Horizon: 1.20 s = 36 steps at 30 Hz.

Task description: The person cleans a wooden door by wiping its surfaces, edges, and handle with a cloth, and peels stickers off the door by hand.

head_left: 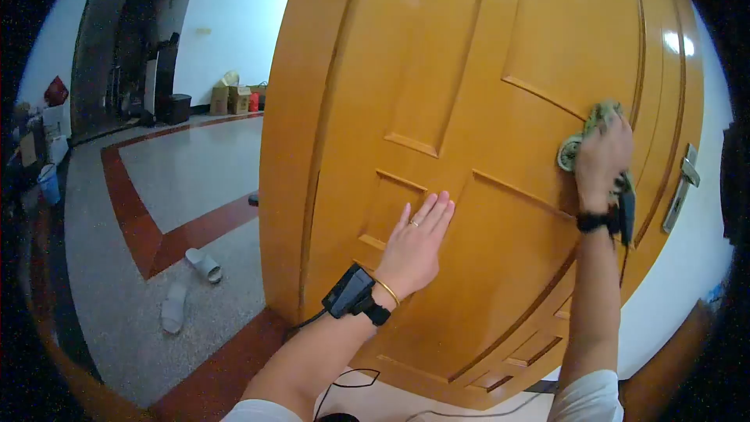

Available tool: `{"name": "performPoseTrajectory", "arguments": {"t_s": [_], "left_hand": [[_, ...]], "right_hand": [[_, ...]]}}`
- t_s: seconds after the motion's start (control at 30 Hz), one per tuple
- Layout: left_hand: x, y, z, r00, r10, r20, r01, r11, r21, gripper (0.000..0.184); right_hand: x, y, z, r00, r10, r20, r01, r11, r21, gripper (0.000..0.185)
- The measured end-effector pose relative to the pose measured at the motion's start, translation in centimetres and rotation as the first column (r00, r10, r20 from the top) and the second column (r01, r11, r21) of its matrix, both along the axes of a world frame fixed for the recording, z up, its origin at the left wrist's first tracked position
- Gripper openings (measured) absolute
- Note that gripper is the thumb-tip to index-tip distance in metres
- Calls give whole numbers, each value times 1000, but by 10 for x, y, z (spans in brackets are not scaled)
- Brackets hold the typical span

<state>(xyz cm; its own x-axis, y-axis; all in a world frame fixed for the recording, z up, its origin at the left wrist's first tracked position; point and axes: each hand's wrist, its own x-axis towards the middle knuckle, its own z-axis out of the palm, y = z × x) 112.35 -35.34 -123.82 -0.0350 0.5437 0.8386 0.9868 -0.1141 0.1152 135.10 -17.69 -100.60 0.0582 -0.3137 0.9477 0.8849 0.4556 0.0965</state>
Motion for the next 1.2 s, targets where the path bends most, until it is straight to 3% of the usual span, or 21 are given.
{"name": "performPoseTrajectory", "arguments": {"t_s": [0.07,0.13,0.2,0.3,0.4,0.5,0.6,0.7,0.77,0.8,0.83,0.9,0.93,1.0,1.03,1.1,1.2], "left_hand": [[0,2,-2,1000,-5,2,5,1000,2,75],[-1,6,-3,1000,-12,7,12,1000,19,76],[1,6,-6,1000,-15,24,15,999,39,77],[3,7,-4,999,-7,37,5,999,54,75],[4,9,-4,998,15,55,-17,999,33,71],[7,3,-3,997,-38,72,24,983,180,54],[7,3,3,996,80,40,-76,992,-96,54],[7,-1,-7,996,-4,90,5,1000,-17,45],[11,-3,-31,944,-128,305,114,992,62,38],[14,-6,-44,896,-189,402,159,981,108,35],[17,-9,-57,759,-263,596,202,965,168,37],[23,-19,-79,349,-378,858,229,922,313,41],[27,-37,-81,60,-503,862,254,843,474,46],[40,-44,-84,-494,-618,611,140,637,758,55],[40,-42,-90,-449,-623,640,148,655,741,55],[34,-37,-93,-353,-620,700,169,694,700,58],[26,-37,-83,-159,-575,802,91,801,592,55]], "right_hand": [[-46,-26,8,1000,-3,-1,3,992,-127,28],[-102,-44,4,976,131,171,-110,986,-129,25],[-162,-51,-8,944,205,259,-210,978,-9,31],[-205,-67,-16,948,258,186,-295,931,214,37],[-215,-60,-41,792,339,507,-446,889,103,48],[-209,-68,-63,660,373,652,-447,893,-58,44],[-200,-79,-99,530,472,705,-393,873,-289,35],[-190,-95,-118,491,632,599,-500,768,-401,24],[-184,-102,-118,464,720,516,-496,693,-522,23],[-181,-100,-125,408,777,480,-491,630,-602,22],[-178,-95,-145,351,830,434,-478,558,-678,21],[-173,-90,-188,263,908,326,-414,412,-812,19],[-170,-107,-207,283,945,164,-362,264,-894,19],[-163,-123,-244,350,923,-158,-267,-64,-962,20],[-162,-125,-254,283,845,-454,-283,-379,-881,21],[-159,-132,-261,155,420,-894,-255,-857,-447,24],[-130,-131,-218,-139,412,-900,53,-905,-422,29]]}}
